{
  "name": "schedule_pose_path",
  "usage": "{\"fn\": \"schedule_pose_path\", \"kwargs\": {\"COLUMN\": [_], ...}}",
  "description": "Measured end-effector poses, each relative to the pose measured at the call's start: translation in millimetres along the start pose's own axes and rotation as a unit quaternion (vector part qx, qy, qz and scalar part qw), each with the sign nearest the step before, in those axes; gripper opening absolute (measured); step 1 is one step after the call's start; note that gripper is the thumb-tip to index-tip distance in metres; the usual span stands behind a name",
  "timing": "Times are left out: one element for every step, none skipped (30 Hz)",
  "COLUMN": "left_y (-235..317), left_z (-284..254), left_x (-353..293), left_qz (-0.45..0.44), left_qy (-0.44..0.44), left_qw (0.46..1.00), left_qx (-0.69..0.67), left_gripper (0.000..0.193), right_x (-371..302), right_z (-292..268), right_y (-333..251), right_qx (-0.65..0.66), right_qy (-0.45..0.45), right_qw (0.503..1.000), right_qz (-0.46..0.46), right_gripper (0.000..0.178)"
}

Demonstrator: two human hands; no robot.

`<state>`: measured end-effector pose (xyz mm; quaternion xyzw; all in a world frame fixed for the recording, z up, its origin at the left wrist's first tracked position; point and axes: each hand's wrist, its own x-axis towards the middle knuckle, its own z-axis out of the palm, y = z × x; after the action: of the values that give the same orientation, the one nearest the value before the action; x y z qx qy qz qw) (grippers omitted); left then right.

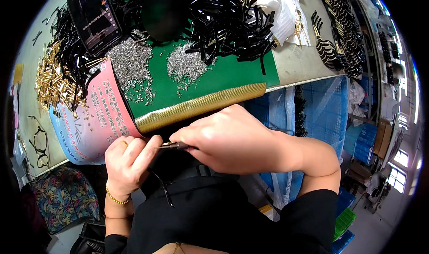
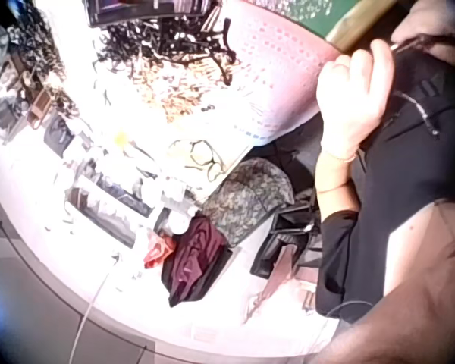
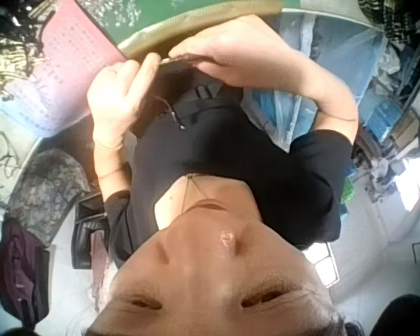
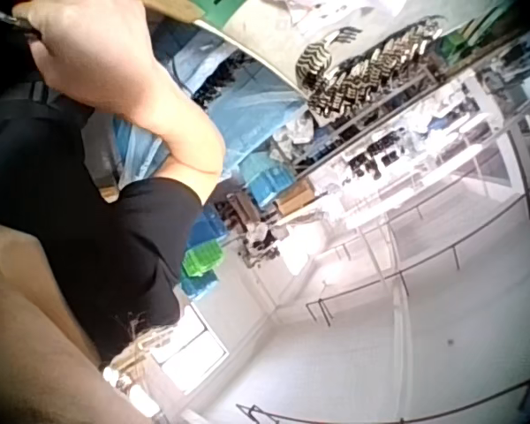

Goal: The person assembles eyeglasses by hand, attaching temples to frames and securing them with screws. They repeatedly pick up parts from a table, align components, and tighten screws using a small screwdriver.

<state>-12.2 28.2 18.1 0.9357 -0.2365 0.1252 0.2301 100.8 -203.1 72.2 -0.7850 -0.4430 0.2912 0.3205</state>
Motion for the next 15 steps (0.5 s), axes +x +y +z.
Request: {"fn": "schedule_pose_path", "kwargs": {"left_y": [-0.9, -1.1, -1.3, -1.4, -1.2, -1.3, -1.3, -0.4, 1.2, 2.5, 1.8, 1.9, 2.0, 2.4, 1.5], "left_z": [-1.1, 0.9, 4.2, 6.2, 6.6, 6.9, 7.2, 7.9, 8.9, 9.6, 8.1, 9.4, 12.1, 14.2, 14.1], "left_x": [0.0, -0.3, -1.1, -1.1, -2.1, -2.6, -2.9, -3.2, -2.5, -2.1, 0.0, 0.0, -0.8, -1.6, -4.0], "left_qz": [0.014, 0.017, 0.020, 0.023, 0.020, 0.018, 0.015, 0.015, 0.015, 0.015, 0.006, 0.000, -0.006, -0.015, -0.039], "left_qy": [-0.002, 0.008, 0.017, 0.027, 0.024, 0.022, 0.020, 0.012, 0.005, -0.002, -0.015, -0.013, -0.011, -0.007, -0.026], "left_qw": [1.000, 1.000, 1.000, 0.999, 0.999, 0.999, 0.999, 0.999, 0.999, 1.000, 0.999, 0.999, 0.999, 0.999, 0.998], "left_qx": [0.018, 0.016, 0.015, 0.014, -0.003, -0.019, -0.036, -0.032, -0.028, -0.025, -0.035, -0.034, -0.032, -0.030, -0.032], "left_gripper": [0.027, 0.027, 0.026, 0.026, 0.026, 0.025, 0.025, 0.026, 0.026, 0.026, 0.028, 0.028, 0.029, 0.029, 0.031], "right_x": [0.0, 0.1, -0.4, 0.3, 1.9, 3.2, 3.9, 5.0, 6.4, 6.9, 7.3, 7.8, 8.7, 8.9, 8.6], "right_z": [1.0, 1.1, 2.9, 2.9, 4.3, 4.8, 1.3, -3.4, -6.4, -5.8, -6.3, -7.2, -9.8, -13.5, -18.9], "right_y": [-2.1, -3.4, -2.2, -1.7, -0.1, 1.5, 0.6, -0.9, 0.0, 1.3, 1.7, 2.4, 4.2, 4.4, 3.5], "right_qx": [-0.009, -0.019, -0.020, 0.001, 0.024, 0.048, 0.049, 0.051, 0.060, 0.061, 0.061, 0.061, 0.078, 0.113, 0.148], "right_qy": [-0.008, -0.016, -0.016, -0.016, -0.017, -0.018, -0.025, -0.033, -0.058, -0.064, -0.066, -0.068, -0.098, -0.090, -0.082], "right_qw": [1.000, 1.000, 1.000, 1.000, 1.000, 0.999, 0.998, 0.995, 0.991, 0.991, 0.991, 0.991, 0.982, 0.975, 0.966], "right_qz": [0.001, 0.002, -0.004, 0.002, 0.007, 0.011, 0.042, 0.073, 0.102, 0.101, 0.101, 0.100, 0.142, 0.168, 0.193], "right_gripper": [0.020, 0.019, 0.019, 0.020, 0.021, 0.022, 0.021, 0.020, 0.020, 0.021, 0.022, 0.023, 0.034, 0.038, 0.043]}}
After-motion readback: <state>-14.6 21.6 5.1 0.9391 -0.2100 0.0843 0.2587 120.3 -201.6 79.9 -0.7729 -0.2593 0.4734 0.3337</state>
